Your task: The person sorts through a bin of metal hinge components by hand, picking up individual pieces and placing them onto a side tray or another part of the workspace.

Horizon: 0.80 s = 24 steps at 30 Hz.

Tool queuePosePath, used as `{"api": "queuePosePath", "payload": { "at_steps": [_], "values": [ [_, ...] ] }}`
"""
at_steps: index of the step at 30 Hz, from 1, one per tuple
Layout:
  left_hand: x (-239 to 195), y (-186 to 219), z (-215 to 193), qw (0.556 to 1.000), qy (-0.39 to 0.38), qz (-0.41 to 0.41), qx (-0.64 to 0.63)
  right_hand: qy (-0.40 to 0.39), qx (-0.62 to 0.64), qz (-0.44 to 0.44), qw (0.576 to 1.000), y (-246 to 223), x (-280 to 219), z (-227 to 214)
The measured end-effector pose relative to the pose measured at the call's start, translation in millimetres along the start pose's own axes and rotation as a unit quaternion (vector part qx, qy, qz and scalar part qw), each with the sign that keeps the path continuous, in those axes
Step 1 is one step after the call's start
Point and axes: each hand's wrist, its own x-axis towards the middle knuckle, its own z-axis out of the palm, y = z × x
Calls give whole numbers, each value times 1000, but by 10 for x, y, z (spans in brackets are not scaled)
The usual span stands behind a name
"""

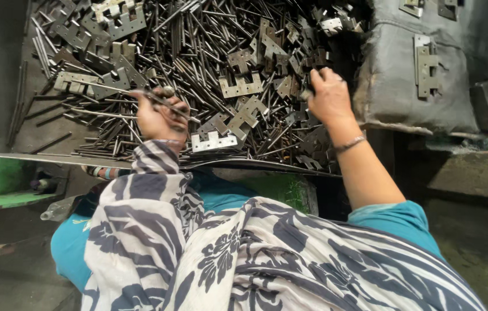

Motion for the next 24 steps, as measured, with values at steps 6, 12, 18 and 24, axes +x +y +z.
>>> {"api": "queuePosePath", "payload": {
  "at_steps": [6,12,18,24],
  "values": [
    [-456,725,38,989,-38,-30,-139,-100,8,-11,995,214,71,511],
    [-357,432,-238,614,-42,243,750,13,25,23,999,425,128,588],
    [-132,-116,-288,332,-83,353,871,72,99,64,990,179,137,71],
    [36,84,-437,338,-135,307,879,-42,548,209,808,-248,-166,-385]
  ]
}}
